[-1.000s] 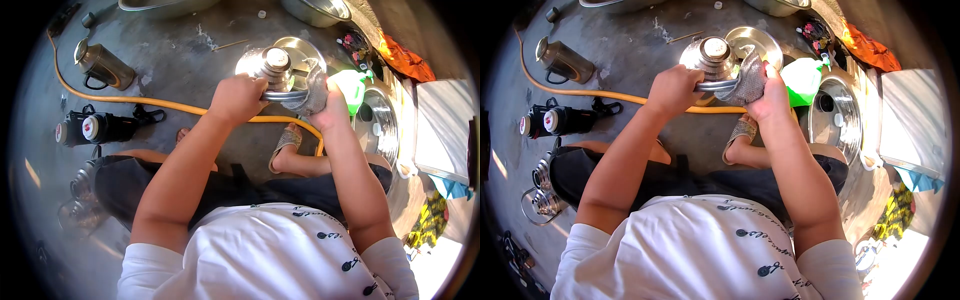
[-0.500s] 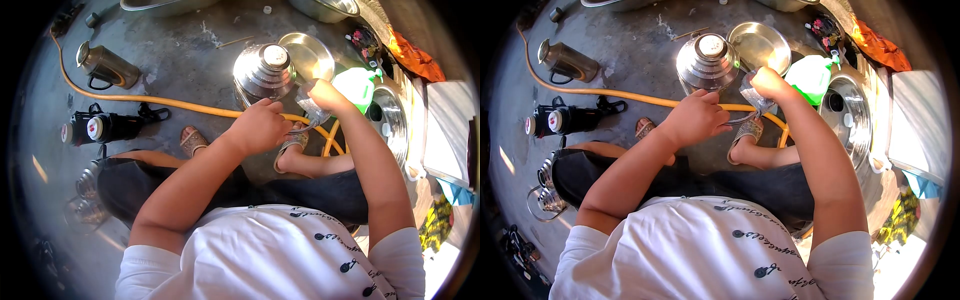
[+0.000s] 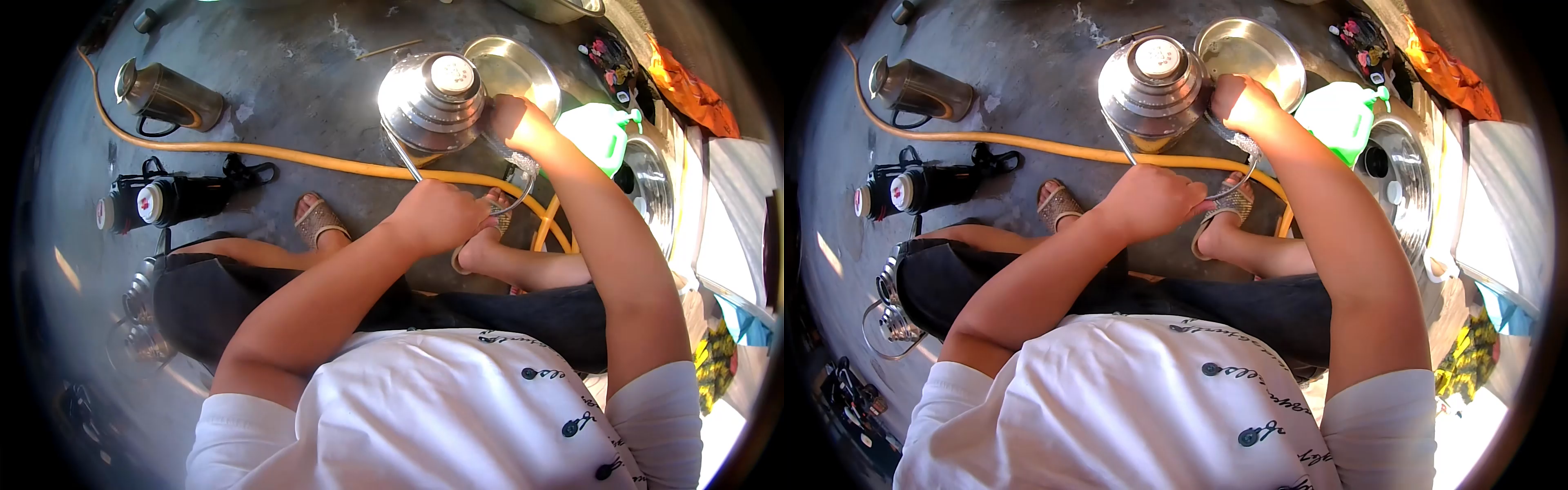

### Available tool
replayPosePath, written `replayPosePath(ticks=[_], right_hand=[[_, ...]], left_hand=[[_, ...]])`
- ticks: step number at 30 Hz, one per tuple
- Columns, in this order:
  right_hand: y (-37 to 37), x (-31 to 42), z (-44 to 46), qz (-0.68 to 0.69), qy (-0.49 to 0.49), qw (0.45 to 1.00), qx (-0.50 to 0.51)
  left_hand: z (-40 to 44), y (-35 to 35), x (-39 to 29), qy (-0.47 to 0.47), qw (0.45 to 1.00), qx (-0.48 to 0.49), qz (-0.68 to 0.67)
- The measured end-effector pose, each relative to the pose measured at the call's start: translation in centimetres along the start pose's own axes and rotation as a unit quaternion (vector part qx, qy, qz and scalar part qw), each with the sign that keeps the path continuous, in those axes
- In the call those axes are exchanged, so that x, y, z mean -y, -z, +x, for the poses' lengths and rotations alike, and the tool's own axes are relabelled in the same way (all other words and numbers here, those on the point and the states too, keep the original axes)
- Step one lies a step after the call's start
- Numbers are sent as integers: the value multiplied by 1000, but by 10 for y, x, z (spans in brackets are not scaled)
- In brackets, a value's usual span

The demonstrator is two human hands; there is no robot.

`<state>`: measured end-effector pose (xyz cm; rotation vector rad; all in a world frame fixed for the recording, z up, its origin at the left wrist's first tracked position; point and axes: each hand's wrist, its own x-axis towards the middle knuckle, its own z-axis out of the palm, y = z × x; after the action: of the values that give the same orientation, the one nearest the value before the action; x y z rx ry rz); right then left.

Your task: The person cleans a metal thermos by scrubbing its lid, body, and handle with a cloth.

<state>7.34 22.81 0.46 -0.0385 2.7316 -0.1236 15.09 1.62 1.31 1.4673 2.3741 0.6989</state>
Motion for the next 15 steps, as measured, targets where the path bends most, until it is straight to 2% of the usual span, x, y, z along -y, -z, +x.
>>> replayPosePath(ticks=[3,4,5,6,7,9,10,12,13,15], right_hand=[[-30,-32,4,32,50,998,23],[-30,-35,-7,163,-28,985,37],[-25,-28,-32,290,-107,950,50],[-35,-26,-51,488,-161,858,19],[-32,-31,-62,542,-201,811,97],[-24,5,-93,691,-248,678,37],[-30,14,-100,688,-247,681,38],[-50,28,-109,799,-291,523,-67],[-57,38,-115,798,-288,525,-65],[-64,63,-125,853,-285,409,-152]], left_hand=[[-3,-2,3,3,1000,-2,7],[-4,-2,4,5,1000,-8,5],[-5,-4,4,6,1000,-5,6],[-5,-4,4,7,1000,-1,9],[-5,-3,4,8,1000,-7,7],[-5,0,2,17,999,34,12],[-5,3,1,19,999,30,11],[-5,7,0,20,997,71,33],[-6,5,1,23,997,69,34],[-9,-5,6,5,999,7,45]])
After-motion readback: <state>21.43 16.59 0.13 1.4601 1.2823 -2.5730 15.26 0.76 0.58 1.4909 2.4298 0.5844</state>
